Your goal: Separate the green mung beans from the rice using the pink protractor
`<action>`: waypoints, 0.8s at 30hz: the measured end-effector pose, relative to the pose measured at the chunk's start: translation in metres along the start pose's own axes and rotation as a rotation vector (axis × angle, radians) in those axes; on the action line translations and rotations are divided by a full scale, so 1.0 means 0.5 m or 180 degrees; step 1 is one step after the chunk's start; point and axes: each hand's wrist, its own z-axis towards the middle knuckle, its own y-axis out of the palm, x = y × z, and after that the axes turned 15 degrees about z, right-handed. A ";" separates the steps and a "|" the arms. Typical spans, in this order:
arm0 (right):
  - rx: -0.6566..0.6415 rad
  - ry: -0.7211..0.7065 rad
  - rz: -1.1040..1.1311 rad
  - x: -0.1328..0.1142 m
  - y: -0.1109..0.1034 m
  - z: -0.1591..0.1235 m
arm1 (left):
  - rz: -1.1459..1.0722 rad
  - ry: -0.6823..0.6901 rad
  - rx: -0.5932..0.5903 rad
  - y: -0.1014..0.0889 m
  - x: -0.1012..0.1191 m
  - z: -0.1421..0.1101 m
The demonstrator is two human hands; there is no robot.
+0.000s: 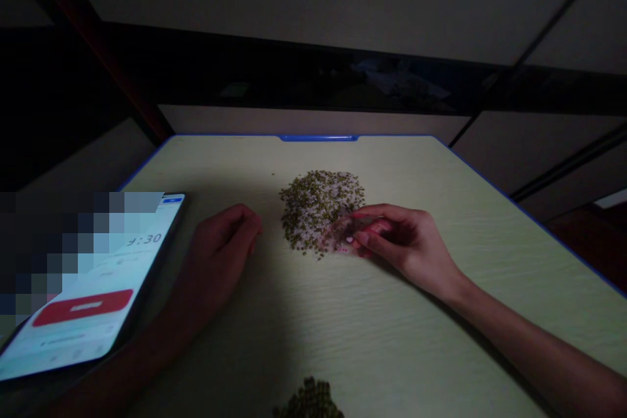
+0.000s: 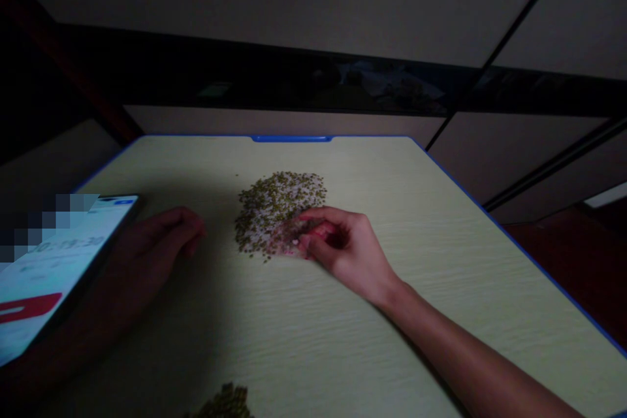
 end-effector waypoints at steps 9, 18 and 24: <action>0.0430 -0.0069 -0.0025 -0.007 -0.049 0.017 | 0.0073 0.0003 -0.0043 0.003 0.010 0.001; 0.0448 -0.0129 0.0039 -0.002 -0.068 0.026 | 0.0111 -0.0005 -0.0029 0.001 0.009 -0.001; -0.0007 -0.0082 0.0128 -0.003 -0.064 0.020 | 0.0076 0.0053 -0.0006 0.001 0.007 -0.001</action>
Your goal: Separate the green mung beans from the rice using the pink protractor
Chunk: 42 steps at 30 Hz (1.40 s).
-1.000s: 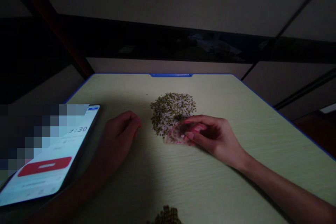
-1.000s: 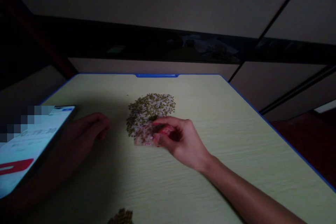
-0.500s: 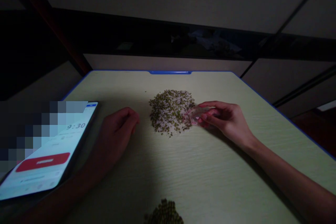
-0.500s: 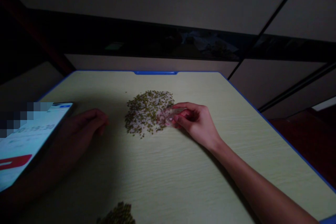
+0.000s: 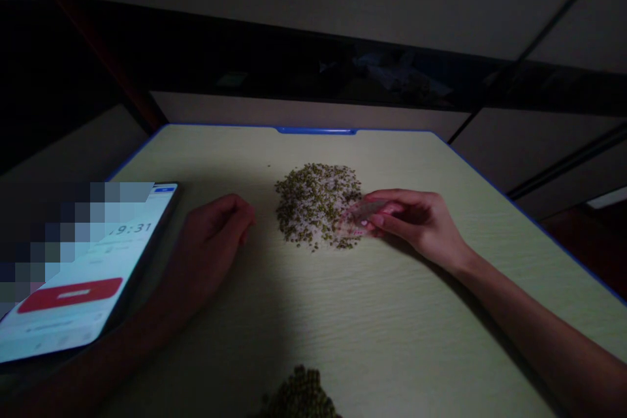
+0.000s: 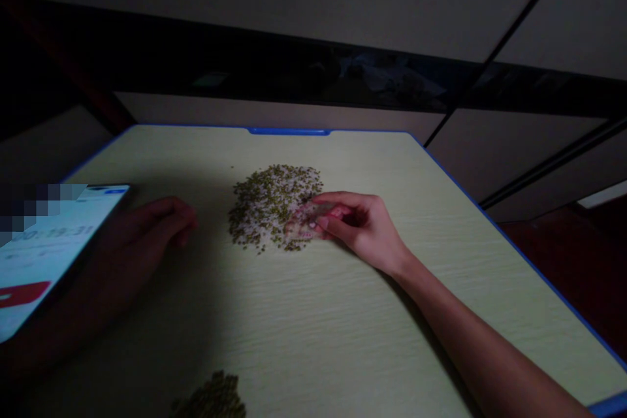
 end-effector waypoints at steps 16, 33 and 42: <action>0.0492 -0.0074 0.0283 0.011 -0.057 0.006 | 0.0049 -0.0013 0.0037 -0.002 0.004 0.002; 0.0162 -0.0092 -0.0227 0.000 -0.057 0.000 | 0.0219 -0.0009 0.0051 0.000 0.005 0.002; -0.0014 0.0045 -0.0327 -0.003 -0.067 -0.002 | 0.0189 -0.0024 0.0046 0.001 0.003 0.003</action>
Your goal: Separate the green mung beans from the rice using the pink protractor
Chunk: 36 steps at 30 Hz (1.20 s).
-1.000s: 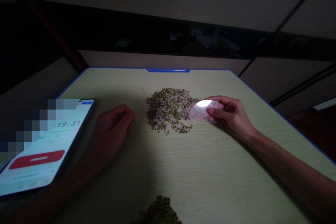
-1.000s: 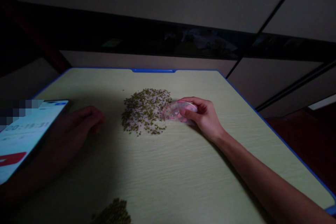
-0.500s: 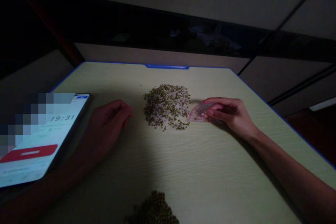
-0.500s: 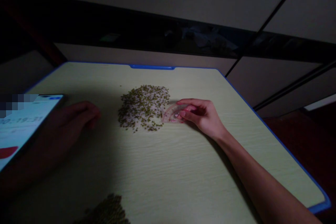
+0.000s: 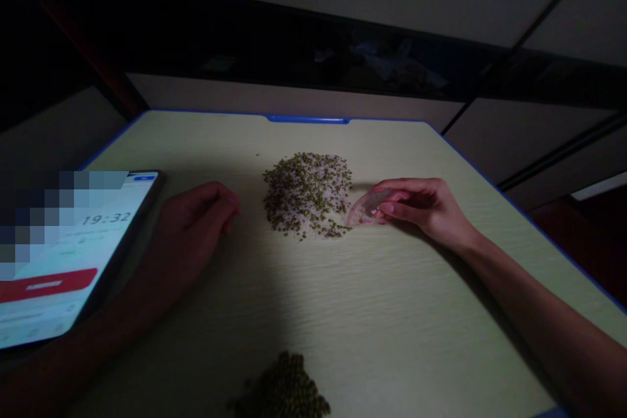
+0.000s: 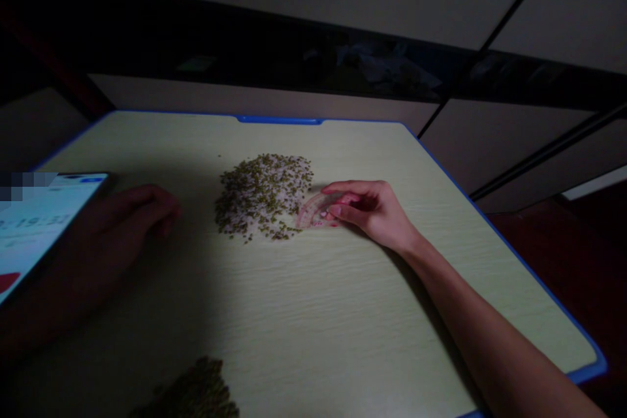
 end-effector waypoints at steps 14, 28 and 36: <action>-0.0405 0.0071 0.0328 -0.001 -0.011 0.000 | 0.0014 0.0013 0.0036 0.002 -0.003 0.001; -0.0380 0.0245 0.0535 -0.002 -0.001 -0.009 | 0.0039 0.0060 0.0107 0.003 -0.007 0.005; -0.0064 0.0110 -0.0009 -0.005 -0.008 -0.007 | 0.0031 0.0063 0.0086 0.003 -0.007 0.003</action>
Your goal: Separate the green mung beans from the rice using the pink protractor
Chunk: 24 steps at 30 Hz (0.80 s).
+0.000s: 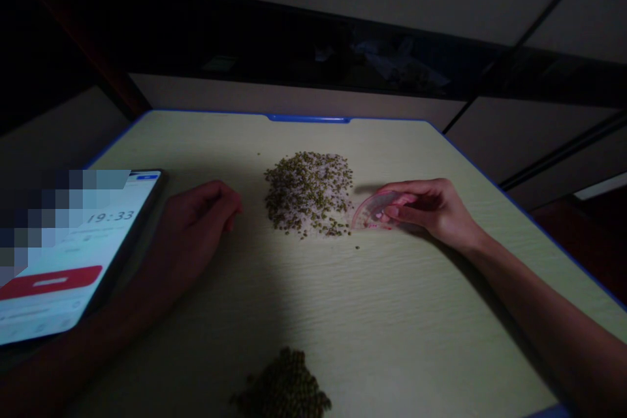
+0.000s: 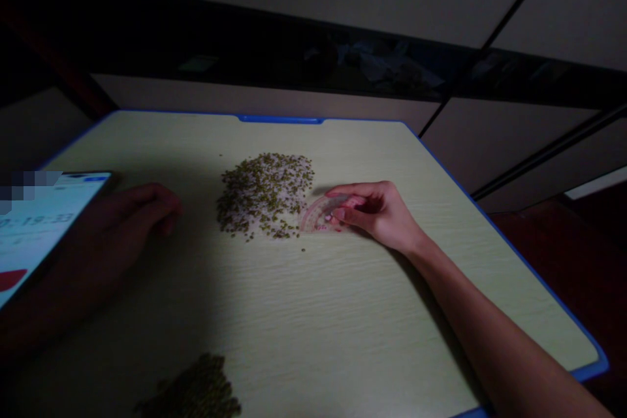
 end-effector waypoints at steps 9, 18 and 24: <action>0.0175 -0.0148 -0.0191 0.002 0.010 0.000 | -0.0034 -0.0076 0.0036 0.001 0.007 0.002; 0.0041 -0.0102 -0.0097 0.002 0.013 0.003 | -0.0008 -0.0059 0.0002 0.000 0.006 0.003; -0.0079 -0.0009 0.0099 0.001 0.009 0.000 | -0.0009 0.0005 0.0022 -0.001 -0.001 0.002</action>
